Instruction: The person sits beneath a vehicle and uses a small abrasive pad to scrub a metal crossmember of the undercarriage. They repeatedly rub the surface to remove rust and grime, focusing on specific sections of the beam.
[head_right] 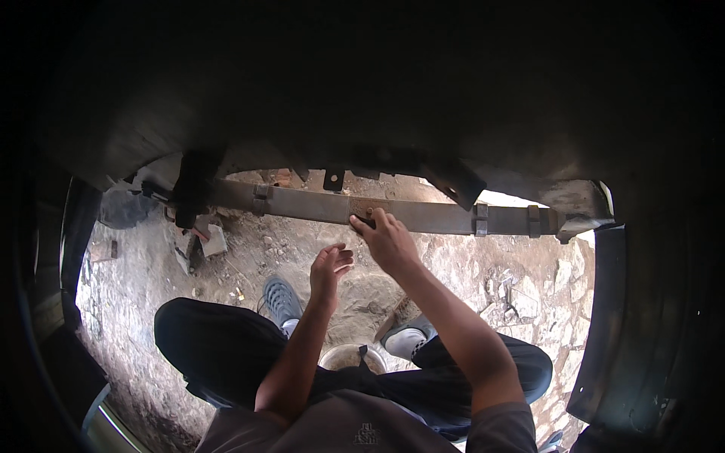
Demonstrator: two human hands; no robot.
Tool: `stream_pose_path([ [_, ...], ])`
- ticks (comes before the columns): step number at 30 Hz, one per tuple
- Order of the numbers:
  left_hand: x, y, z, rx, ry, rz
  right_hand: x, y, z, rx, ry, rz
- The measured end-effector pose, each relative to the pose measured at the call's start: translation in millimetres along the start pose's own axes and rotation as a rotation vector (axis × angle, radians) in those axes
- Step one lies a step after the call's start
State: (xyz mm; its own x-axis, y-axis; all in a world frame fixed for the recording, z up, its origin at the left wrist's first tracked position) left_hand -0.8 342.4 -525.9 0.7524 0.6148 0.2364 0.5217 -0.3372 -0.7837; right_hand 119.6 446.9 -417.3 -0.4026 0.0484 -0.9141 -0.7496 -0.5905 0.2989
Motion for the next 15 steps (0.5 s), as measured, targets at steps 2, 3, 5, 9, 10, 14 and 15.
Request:
stream_pose_path([
  [2, -3, -2, 2, 0.009, -0.018, -0.005, -14, -9, -2, 0.002, 0.048, -0.021],
  [3, -5, -4, 3, 0.016, -0.027, -0.008, -16, -12, -4, -0.005, 0.056, -0.004],
  [5, -7, -8, 4, 0.023, -0.038, -0.007, -16, -15, -5, -0.017, 0.068, 0.031],
  [9, -8, -20, 10, 0.05, -0.056, 0.015, -9, 4, 4, -0.038, 0.001, 0.062],
  [10, -9, -22, 11, 0.053, -0.064, 0.018, -4, 10, 9, -0.013, 0.045, 0.06],
  [14, -10, -23, 11, 0.041, -0.076, -0.004, -7, 4, 8, -0.057, 0.05, 0.035],
  [15, -10, -21, 9, 0.04, -0.078, -0.005, -16, 5, 8, -0.088, 0.035, 0.036],
])
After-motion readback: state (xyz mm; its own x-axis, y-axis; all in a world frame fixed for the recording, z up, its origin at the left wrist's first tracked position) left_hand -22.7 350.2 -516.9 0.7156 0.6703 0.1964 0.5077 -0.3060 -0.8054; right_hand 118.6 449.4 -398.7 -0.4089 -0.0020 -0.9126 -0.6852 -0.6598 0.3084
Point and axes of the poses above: each hand's wrist, its own z-axis towards the middle knuckle, its own x-axis out of the palm, y = z × x, the point moved 9 cm from there along z, towards the middle knuckle, and after that the axes turned 11 degrees about -y, right-handed, at the moved point
